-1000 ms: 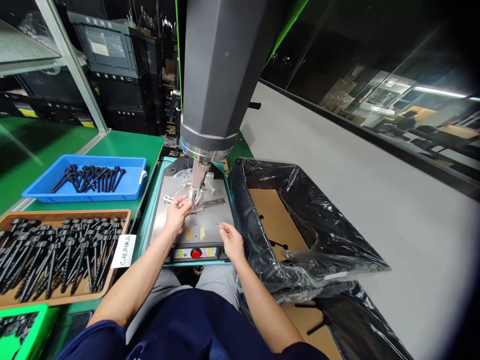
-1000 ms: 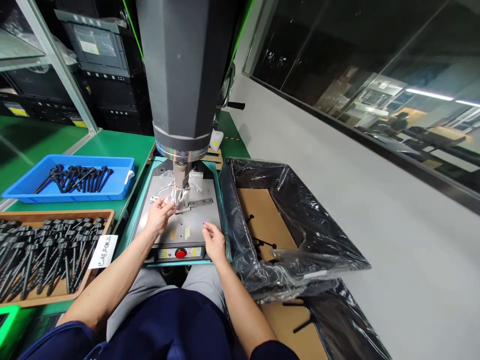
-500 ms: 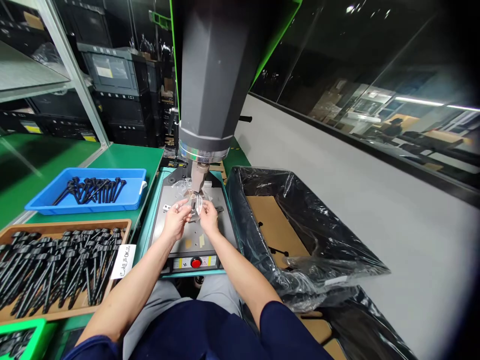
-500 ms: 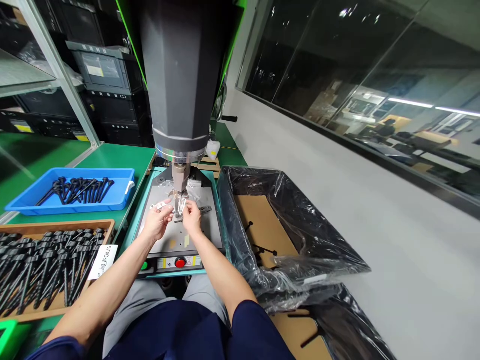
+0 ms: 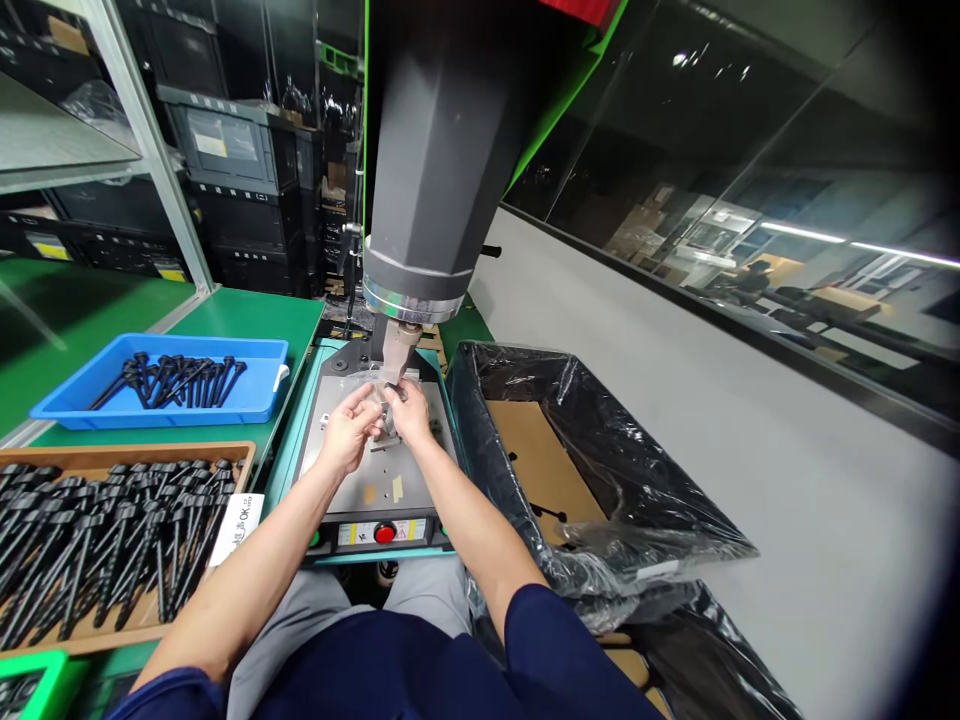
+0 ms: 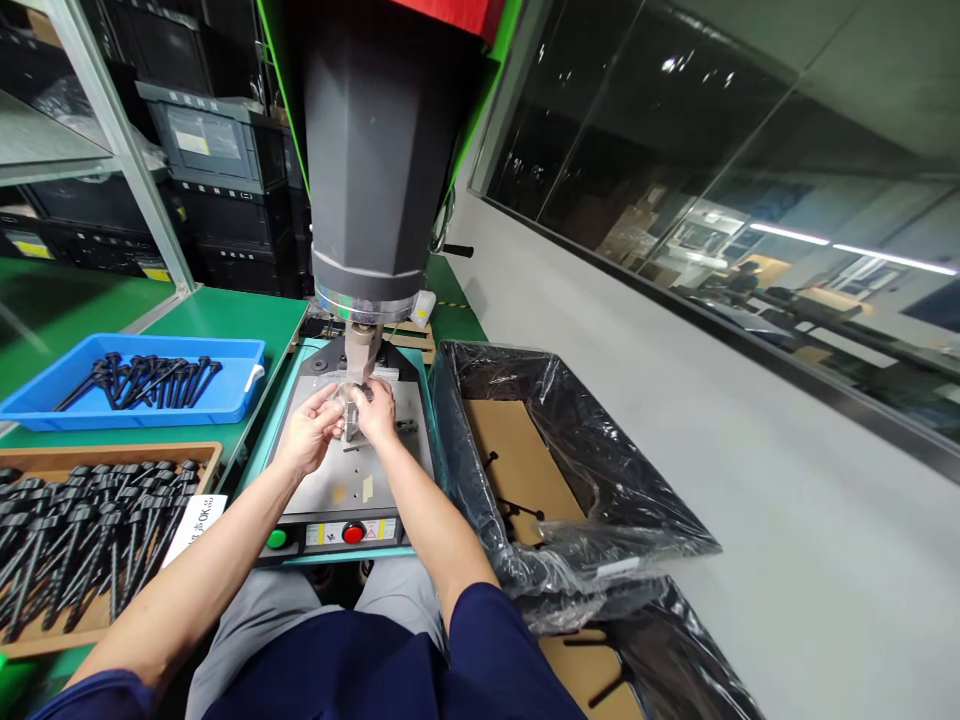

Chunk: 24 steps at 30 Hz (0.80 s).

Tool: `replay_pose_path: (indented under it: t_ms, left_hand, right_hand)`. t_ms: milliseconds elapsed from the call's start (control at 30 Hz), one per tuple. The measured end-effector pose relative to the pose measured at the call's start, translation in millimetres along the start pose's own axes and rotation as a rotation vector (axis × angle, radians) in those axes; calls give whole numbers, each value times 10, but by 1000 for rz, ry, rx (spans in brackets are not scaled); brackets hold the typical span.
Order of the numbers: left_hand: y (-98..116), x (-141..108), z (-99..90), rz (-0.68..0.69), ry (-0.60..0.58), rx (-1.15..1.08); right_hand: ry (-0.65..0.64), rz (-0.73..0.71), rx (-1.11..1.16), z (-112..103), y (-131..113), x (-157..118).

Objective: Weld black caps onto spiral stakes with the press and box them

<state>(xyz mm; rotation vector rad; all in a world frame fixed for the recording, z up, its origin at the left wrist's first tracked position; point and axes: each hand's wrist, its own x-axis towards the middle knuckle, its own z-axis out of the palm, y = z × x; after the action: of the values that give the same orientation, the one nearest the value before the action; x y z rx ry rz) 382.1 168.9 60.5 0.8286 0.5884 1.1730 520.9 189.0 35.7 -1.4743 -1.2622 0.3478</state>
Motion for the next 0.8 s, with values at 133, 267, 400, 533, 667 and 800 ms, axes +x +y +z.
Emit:
replay_pose_path:
  t_ms: [133, 267, 400, 533, 667, 800]
  left_hand:
    - [-9, -62, -12, 1, 1, 18]
    - [-161, -175, -63, -66, 4, 63]
    - [-345, -283, -141, -151, 32, 83]
    - [-449, -410, -285, -243, 38, 123]
    - [-505, -655, -440, -484, -101, 282]
    - [-459, -946, -392, -262, -242, 539]
  right_hand:
    - [46, 36, 121, -86, -14, -227]
    - [58, 159, 312, -246, 100, -638]
    - [-82, 349, 448, -500, 219, -1057]
    - [-263, 348, 458, -741, 194, -1357]
    - [-229, 229, 365, -842, 27, -1480]
    - [-194, 132, 375, -793, -136, -1485]
